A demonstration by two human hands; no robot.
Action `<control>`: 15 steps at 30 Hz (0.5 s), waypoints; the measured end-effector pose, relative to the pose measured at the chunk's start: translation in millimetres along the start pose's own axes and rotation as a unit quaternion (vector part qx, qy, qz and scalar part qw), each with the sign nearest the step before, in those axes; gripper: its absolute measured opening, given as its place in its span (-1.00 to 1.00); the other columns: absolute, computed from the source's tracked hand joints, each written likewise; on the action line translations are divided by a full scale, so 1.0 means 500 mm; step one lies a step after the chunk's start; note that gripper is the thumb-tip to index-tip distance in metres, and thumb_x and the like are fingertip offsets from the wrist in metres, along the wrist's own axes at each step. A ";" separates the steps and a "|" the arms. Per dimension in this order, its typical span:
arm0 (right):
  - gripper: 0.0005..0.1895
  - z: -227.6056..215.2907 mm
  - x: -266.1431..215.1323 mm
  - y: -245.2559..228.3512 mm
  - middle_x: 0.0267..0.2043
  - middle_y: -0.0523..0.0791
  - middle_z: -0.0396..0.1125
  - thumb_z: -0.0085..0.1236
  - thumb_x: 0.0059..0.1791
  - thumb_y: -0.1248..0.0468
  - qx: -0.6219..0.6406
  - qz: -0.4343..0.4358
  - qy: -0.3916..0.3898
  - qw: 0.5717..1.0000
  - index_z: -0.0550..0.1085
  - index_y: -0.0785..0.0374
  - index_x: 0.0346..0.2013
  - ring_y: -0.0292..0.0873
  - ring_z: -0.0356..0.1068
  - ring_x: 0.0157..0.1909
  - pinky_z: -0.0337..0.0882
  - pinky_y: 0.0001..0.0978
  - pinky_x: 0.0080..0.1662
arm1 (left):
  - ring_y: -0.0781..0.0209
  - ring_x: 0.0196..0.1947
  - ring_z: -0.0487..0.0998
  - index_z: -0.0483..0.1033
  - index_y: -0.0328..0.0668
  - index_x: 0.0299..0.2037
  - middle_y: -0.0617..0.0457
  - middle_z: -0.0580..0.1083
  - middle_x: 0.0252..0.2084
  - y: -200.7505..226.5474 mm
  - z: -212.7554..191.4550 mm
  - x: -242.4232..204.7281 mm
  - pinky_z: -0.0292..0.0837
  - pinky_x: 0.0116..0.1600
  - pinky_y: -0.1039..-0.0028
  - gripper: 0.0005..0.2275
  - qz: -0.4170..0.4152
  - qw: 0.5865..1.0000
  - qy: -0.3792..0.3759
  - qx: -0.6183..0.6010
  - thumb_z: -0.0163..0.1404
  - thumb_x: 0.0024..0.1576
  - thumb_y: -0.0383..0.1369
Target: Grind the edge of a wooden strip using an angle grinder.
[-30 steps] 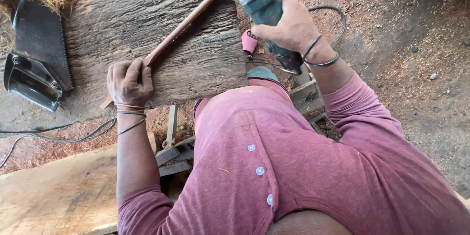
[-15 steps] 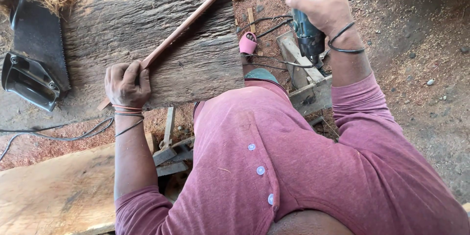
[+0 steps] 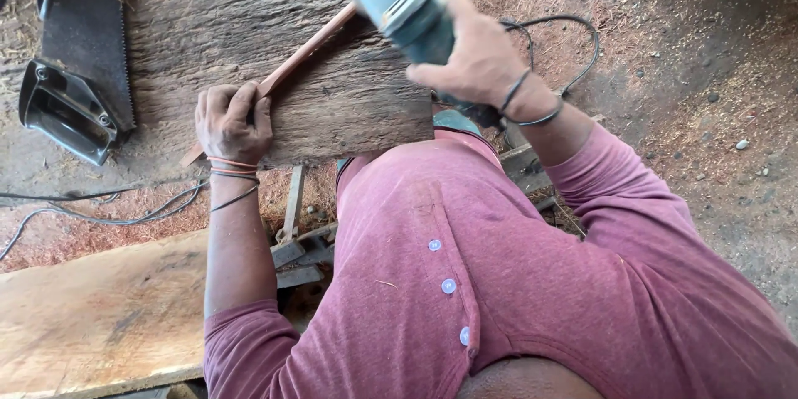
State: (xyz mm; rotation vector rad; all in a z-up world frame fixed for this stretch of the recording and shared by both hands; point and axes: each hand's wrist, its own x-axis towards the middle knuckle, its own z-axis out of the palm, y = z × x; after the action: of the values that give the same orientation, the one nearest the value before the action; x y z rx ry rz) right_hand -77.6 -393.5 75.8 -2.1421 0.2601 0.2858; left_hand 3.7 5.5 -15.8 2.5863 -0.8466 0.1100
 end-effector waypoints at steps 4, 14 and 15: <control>-0.23 0.069 0.009 -0.057 -0.18 0.11 0.44 0.36 -0.17 -0.11 -0.058 0.036 -0.082 0.994 0.28 0.33 0.08 0.11 0.52 -0.15 0.51 -0.10 -0.05 | -0.01 -0.07 0.44 0.62 -0.07 0.01 0.05 0.42 -0.13 0.000 -0.003 0.000 0.39 0.06 0.20 -0.80 -0.001 1.000 -0.004 -0.001 0.27 0.22 -0.34; -0.18 0.133 0.010 -0.054 -0.21 0.18 0.44 0.38 -0.18 -0.13 -0.070 -0.013 -0.099 0.993 0.25 0.36 0.10 0.24 0.48 -0.10 0.44 0.03 -0.02 | 0.00 -0.05 0.45 0.62 -0.08 0.03 0.05 0.42 -0.11 0.001 -0.004 0.000 0.40 0.08 0.22 -0.80 0.004 1.000 0.000 -0.012 0.25 0.23 -0.34; -0.16 0.129 0.010 -0.051 -0.20 0.18 0.44 0.38 -0.19 -0.13 -0.072 -0.009 -0.092 0.993 0.25 0.37 0.11 0.23 0.48 -0.10 0.44 0.03 -0.03 | 0.00 -0.05 0.45 0.63 -0.09 0.04 0.05 0.42 -0.11 -0.001 -0.003 0.001 0.40 0.08 0.22 -0.79 0.004 1.000 0.001 -0.010 0.26 0.23 -0.34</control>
State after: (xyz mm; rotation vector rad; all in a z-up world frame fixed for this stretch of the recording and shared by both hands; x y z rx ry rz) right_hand -72.0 -326.1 59.1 -2.2403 0.1181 0.5011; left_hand 4.4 6.2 -14.8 2.5639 -0.8542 0.1057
